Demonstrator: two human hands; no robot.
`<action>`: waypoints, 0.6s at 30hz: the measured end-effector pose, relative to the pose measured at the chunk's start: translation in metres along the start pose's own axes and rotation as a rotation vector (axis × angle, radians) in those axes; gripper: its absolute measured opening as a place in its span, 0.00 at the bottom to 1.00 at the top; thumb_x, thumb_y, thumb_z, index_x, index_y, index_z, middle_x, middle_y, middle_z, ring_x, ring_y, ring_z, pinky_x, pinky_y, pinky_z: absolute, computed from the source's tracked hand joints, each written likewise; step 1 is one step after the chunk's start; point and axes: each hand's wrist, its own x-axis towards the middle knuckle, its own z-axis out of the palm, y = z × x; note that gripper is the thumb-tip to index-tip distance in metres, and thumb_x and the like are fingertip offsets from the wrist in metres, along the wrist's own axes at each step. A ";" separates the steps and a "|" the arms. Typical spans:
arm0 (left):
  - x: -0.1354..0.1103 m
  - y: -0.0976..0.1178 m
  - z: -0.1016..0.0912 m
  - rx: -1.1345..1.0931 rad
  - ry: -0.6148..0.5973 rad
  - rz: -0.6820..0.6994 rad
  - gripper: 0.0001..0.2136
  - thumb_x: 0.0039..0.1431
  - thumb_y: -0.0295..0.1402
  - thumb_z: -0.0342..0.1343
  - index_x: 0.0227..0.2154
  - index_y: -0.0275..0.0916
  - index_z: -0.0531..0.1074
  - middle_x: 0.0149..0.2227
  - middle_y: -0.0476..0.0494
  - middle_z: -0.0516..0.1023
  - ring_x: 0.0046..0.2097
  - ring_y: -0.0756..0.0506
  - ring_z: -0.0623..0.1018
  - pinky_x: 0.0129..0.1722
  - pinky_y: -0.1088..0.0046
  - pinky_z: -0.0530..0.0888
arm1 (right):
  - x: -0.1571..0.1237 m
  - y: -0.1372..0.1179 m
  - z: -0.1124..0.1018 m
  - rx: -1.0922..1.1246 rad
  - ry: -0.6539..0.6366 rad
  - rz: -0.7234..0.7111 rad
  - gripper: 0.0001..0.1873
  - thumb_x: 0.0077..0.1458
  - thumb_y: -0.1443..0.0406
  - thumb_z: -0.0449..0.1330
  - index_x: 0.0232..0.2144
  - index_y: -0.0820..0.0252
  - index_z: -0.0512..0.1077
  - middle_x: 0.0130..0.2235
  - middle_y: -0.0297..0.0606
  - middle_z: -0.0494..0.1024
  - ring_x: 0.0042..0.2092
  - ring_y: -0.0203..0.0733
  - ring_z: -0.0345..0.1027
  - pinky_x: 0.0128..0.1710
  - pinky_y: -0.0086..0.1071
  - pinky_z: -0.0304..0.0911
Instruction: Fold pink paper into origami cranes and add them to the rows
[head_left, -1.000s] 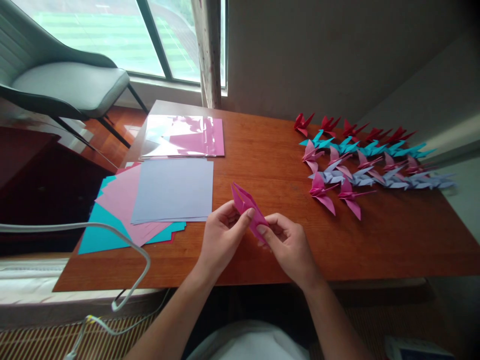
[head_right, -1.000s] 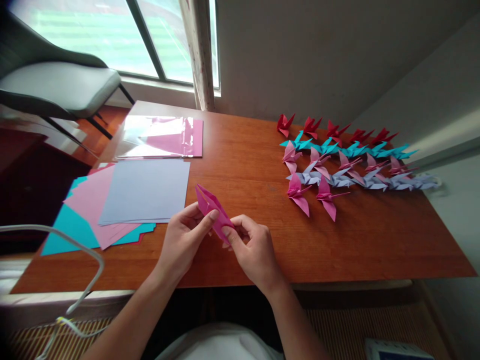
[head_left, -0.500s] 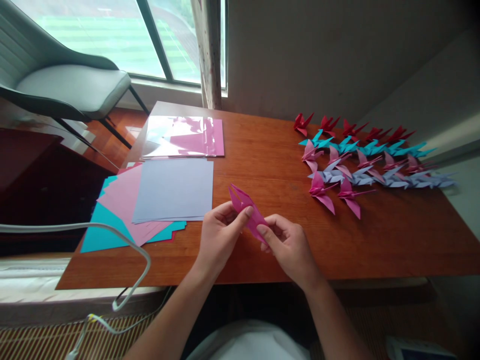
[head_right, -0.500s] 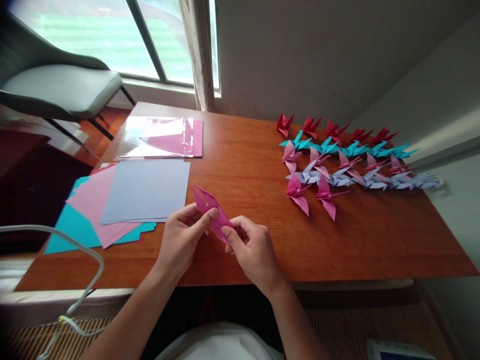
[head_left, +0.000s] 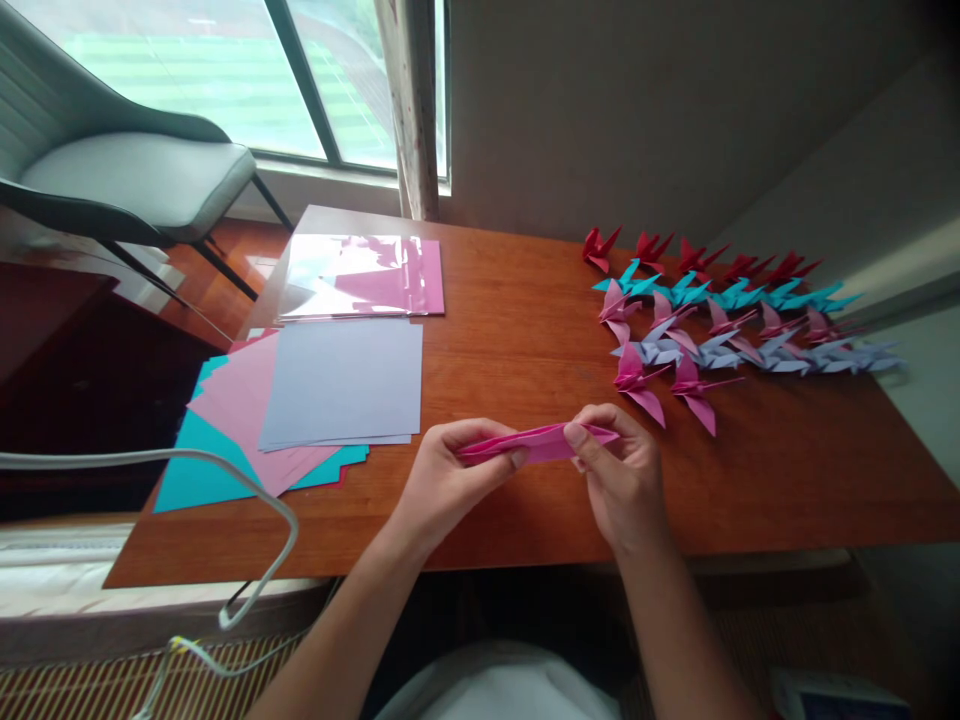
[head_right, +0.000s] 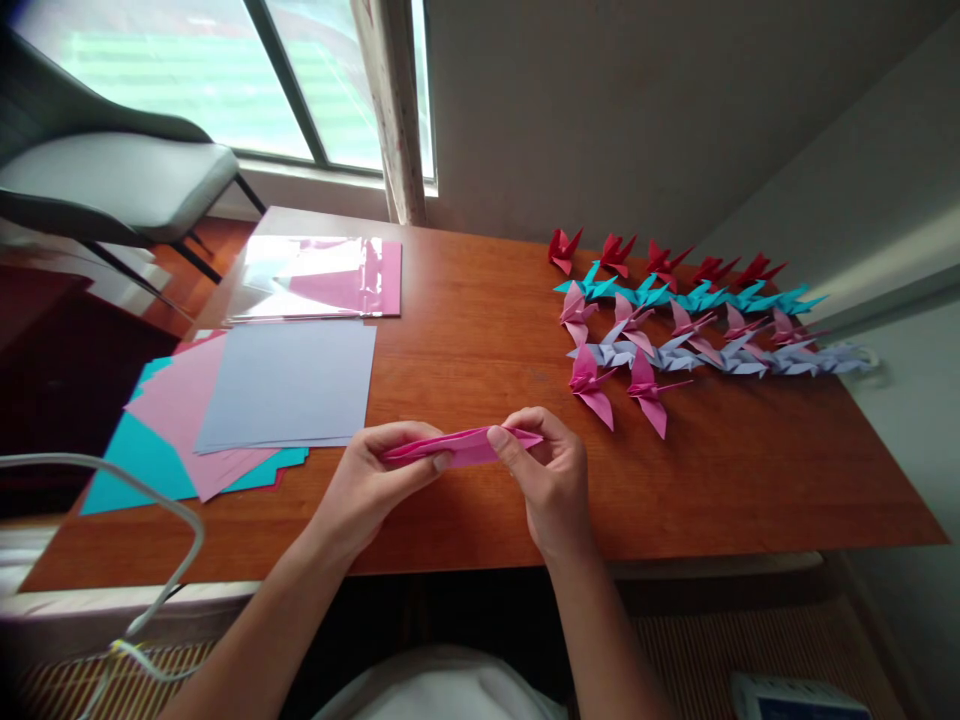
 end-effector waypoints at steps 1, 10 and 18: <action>0.000 0.000 0.000 0.004 -0.031 -0.004 0.07 0.52 0.34 0.69 0.31 0.35 0.82 0.29 0.47 0.80 0.31 0.50 0.73 0.31 0.78 0.68 | 0.001 -0.001 0.001 0.030 -0.001 -0.019 0.08 0.53 0.63 0.70 0.27 0.56 0.75 0.26 0.28 0.67 0.26 0.31 0.55 0.26 0.27 0.52; -0.001 -0.001 0.006 0.257 -0.226 0.071 0.13 0.63 0.37 0.58 0.27 0.33 0.78 0.23 0.50 0.69 0.27 0.52 0.64 0.27 0.77 0.61 | 0.008 -0.007 0.014 -0.142 -0.166 -0.090 0.11 0.56 0.60 0.68 0.26 0.57 0.73 0.28 0.29 0.68 0.30 0.34 0.61 0.30 0.29 0.57; 0.002 -0.004 0.001 0.034 -0.086 0.007 0.14 0.61 0.42 0.61 0.32 0.35 0.81 0.27 0.45 0.77 0.31 0.47 0.73 0.34 0.74 0.70 | 0.010 -0.004 0.009 -0.341 -0.322 -0.087 0.11 0.60 0.57 0.64 0.29 0.56 0.76 0.31 0.35 0.73 0.36 0.42 0.68 0.37 0.35 0.65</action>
